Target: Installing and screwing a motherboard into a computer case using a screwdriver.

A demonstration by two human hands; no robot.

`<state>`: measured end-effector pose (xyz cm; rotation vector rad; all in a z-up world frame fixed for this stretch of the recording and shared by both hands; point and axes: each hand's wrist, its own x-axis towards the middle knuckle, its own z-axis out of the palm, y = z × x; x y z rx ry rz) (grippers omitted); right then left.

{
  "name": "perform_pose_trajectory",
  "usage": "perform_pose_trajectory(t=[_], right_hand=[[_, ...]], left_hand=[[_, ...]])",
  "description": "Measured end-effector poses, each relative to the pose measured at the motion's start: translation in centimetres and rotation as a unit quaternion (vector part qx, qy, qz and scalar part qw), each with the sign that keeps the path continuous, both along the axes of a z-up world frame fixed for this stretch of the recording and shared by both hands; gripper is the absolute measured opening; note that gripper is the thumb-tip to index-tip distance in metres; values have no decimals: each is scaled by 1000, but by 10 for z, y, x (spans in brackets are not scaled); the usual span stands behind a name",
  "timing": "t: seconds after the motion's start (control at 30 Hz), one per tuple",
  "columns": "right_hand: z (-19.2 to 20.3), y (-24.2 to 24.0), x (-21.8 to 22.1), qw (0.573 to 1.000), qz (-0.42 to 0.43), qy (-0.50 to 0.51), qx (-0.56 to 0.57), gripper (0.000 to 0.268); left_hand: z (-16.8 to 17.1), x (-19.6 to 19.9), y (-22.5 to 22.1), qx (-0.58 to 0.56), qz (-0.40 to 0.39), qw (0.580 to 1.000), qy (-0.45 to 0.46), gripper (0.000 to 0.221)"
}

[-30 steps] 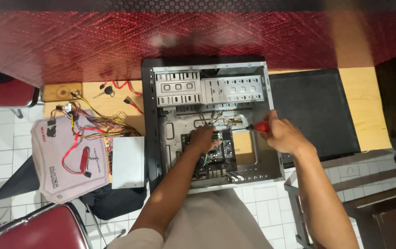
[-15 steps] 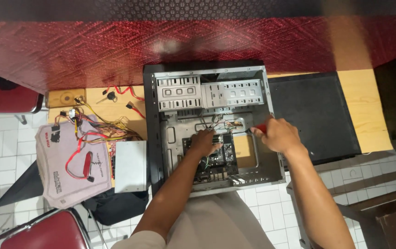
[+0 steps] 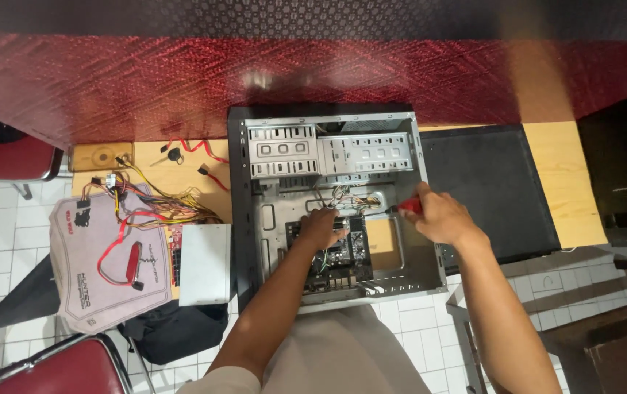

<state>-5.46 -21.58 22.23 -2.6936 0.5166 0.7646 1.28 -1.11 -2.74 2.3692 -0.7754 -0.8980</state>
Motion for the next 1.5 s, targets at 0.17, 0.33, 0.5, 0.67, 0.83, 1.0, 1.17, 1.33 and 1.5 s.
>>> perform_pose_trajectory(t=[0.17, 0.33, 0.5, 0.67, 0.83, 1.0, 1.17, 1.33, 1.5], right_hand=[[-7, 2, 5, 996, 16, 10, -92, 53], [-11, 3, 1, 1000, -4, 6, 3, 50], [-2, 4, 1, 997, 23, -1, -77, 50], [-11, 3, -2, 999, 25, 0, -30, 48], [0, 2, 5, 998, 25, 3, -54, 47], [-20, -3, 0, 999, 28, 11, -30, 48], [-14, -1, 5, 997, 28, 4, -70, 49], [-13, 2, 3, 999, 34, 10, -22, 47], [-11, -3, 4, 994, 22, 21, -103, 54]], left_hand=[[2, -2, 4, -6, 3, 1000, 1, 60], [-12, -2, 1, -14, 5, 1000, -1, 59], [-9, -2, 1, -18, 1, 1000, -4, 60], [-1, 1, 1, -15, -3, 1000, 6, 61], [2, 1, 0, 0, -9, 1000, 0, 61], [-7, 0, -1, 0, 1, 1000, 1, 61], [11, -2, 0, 0, -2, 1000, 10, 55], [1, -1, -2, -9, 7, 1000, 16, 54], [2, 1, 0, -5, -1, 1000, 21, 54]])
